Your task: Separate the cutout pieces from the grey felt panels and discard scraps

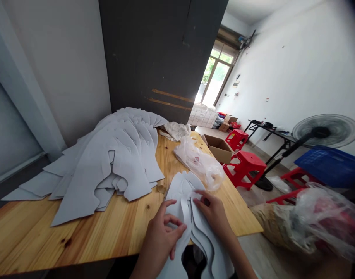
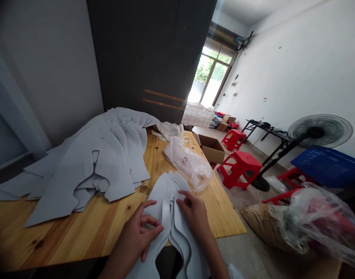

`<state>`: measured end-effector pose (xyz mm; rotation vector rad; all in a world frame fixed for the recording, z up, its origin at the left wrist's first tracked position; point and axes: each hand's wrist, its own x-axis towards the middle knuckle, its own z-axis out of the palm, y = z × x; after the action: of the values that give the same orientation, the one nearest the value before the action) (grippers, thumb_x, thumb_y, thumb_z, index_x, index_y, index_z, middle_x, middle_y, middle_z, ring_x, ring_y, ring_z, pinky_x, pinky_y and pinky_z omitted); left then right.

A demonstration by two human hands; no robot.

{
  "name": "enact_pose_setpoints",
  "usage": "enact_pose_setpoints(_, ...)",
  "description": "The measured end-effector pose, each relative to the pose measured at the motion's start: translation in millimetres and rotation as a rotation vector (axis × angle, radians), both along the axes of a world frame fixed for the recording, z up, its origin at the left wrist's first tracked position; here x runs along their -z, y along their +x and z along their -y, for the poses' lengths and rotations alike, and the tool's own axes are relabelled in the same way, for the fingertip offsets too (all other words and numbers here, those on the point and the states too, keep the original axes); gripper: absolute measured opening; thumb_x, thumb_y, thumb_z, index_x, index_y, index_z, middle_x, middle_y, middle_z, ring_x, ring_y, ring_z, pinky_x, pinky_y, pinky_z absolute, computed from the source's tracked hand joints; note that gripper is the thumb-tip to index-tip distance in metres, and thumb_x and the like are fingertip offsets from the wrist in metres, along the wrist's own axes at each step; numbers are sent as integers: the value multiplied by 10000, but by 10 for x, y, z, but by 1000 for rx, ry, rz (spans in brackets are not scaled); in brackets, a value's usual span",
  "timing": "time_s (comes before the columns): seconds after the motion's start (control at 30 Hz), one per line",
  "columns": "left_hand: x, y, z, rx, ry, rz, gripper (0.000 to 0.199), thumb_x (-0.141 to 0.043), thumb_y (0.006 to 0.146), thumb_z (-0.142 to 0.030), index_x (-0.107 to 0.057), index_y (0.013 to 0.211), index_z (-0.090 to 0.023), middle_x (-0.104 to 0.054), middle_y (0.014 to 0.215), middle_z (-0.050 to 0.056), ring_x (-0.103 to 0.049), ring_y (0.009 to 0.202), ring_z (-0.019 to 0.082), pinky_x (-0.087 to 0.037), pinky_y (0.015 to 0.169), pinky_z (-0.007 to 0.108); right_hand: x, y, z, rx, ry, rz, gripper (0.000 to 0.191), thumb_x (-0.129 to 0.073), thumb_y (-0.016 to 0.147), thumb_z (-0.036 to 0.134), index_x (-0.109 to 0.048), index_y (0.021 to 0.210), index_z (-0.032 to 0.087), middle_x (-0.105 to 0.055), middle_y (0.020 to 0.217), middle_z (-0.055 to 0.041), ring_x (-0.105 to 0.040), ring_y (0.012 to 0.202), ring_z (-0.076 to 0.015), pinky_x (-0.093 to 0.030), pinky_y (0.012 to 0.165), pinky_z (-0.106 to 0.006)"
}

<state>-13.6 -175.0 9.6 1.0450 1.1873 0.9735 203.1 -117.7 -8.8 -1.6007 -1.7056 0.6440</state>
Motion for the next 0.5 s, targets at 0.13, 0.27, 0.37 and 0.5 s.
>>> enact_pose_setpoints(0.13, 0, 11, -7, -14, 28, -36, 687, -687, 720, -378, -462, 1345, -202, -709, 797, -29, -435, 286, 45, -277, 272, 166, -24, -21, -45, 23, 0, 13, 462, -665, 894, 427, -721, 1296, 205, -615, 711, 20, -595, 680, -206, -416, 682, -315)
enact_pose_setpoints(0.27, 18, 34, -46, -17, 36, -104, 620, -695, 742, -299, -480, 1318, -218, -702, 772, -45, -407, 257, 42, -248, 246, 165, -21, -40, -107, 44, 17, 39, 322, -676, 878, 409, -782, 1115, 217, -635, 688, 9, -620, 688, -213, -417, 680, -315)
enact_pose_setpoints(0.37, 39, 54, -84, -28, 11, -132, 557, -708, 762, -221, -498, 1277, -217, -693, 757, -53, -405, 241, 41, -246, 238, 170, -4, -36, -147, 51, 24, 42, 283, -680, 878, 383, -783, 1090, 225, -653, 697, 6, -633, 699, -214, -419, 683, -311)
enact_pose_setpoints(0.5, 41, 83, -123, -61, -1, -122, 532, -763, 767, -207, -505, 1232, -210, -662, 711, -77, -396, 237, 35, -241, 249, 166, -44, -52, -212, -18, 67, -2, 268, -641, 921, 358, -775, 1107, 219, -711, 805, -23, -661, 757, -218, -450, 728, -322)
